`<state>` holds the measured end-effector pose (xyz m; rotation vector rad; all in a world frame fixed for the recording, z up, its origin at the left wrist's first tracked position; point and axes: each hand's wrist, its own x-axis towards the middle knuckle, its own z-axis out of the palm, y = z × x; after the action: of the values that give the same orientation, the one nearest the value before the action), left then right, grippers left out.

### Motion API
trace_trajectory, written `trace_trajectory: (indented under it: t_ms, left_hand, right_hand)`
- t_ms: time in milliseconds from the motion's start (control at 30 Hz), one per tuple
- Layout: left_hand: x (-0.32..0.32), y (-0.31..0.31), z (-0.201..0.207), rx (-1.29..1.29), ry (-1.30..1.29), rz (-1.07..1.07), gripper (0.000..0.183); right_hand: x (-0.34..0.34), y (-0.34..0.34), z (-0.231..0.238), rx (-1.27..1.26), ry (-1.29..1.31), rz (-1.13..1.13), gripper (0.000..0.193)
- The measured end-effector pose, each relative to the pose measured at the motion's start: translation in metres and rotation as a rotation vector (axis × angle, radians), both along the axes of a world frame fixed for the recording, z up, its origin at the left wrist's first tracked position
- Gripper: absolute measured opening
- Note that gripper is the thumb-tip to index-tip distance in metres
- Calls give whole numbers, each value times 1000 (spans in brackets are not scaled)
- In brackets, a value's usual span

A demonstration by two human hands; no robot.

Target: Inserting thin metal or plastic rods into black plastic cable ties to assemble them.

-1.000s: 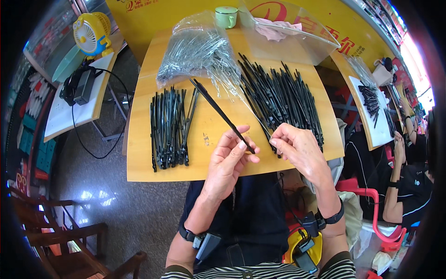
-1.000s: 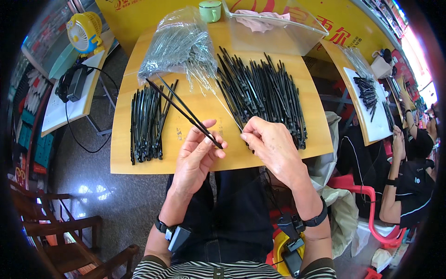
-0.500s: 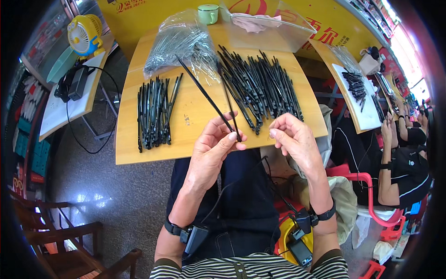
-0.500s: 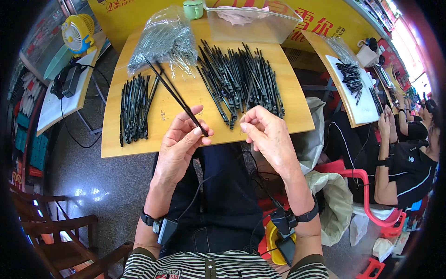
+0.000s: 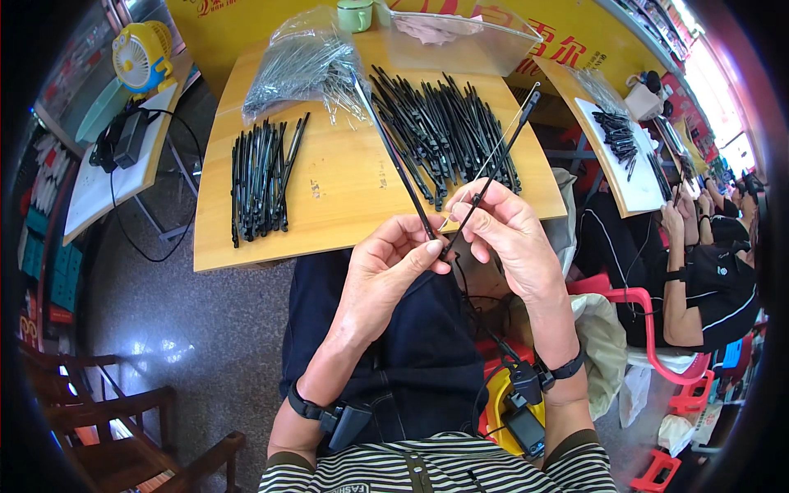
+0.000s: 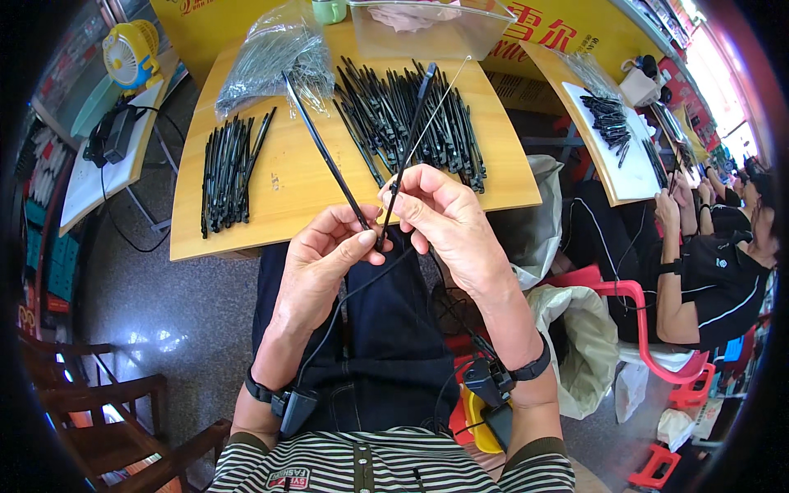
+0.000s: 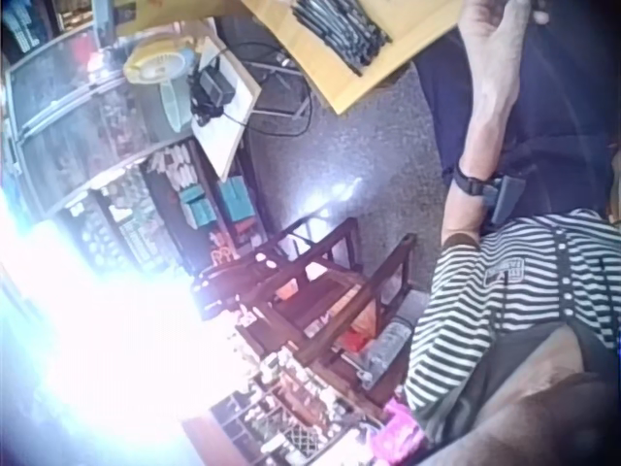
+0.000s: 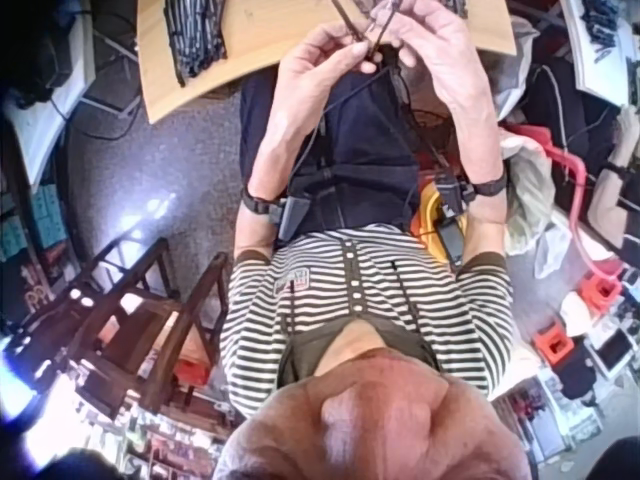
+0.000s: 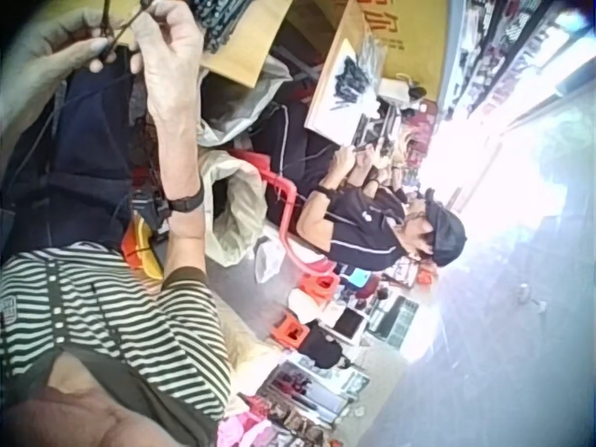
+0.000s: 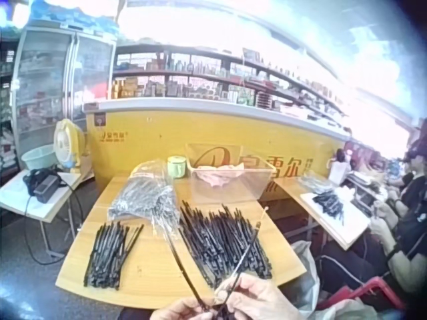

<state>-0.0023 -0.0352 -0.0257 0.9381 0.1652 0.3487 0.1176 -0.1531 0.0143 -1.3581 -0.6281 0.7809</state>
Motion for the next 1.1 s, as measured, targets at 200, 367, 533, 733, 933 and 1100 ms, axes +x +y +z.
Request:
trace_trajectory:
  t_ms: [200,367,533,733,933,1100]
  left_hand:
    - [0,0,-4,19,10,8,14]
    - [1,1,-5,17,32,-10,13]
    - [2,1,-5,10,14,16,10]
    - [2,1,-5,73,40,40,9]
    - [2,2,-7,186,135,43,10]
    - [2,3,-7,183,147,20,12]
  right_hand:
    - [-4,2,1,-9,0,14,11]
    - [-5,3,-2,-11,5,1,12]
    - [-5,4,-3,-24,32,14,12]
    - [-3,4,-12,16,66,18,13]
    - [-3,4,-10,-76,40,-5,15]
    - [-1,0,-10,-2,32,-27,10]
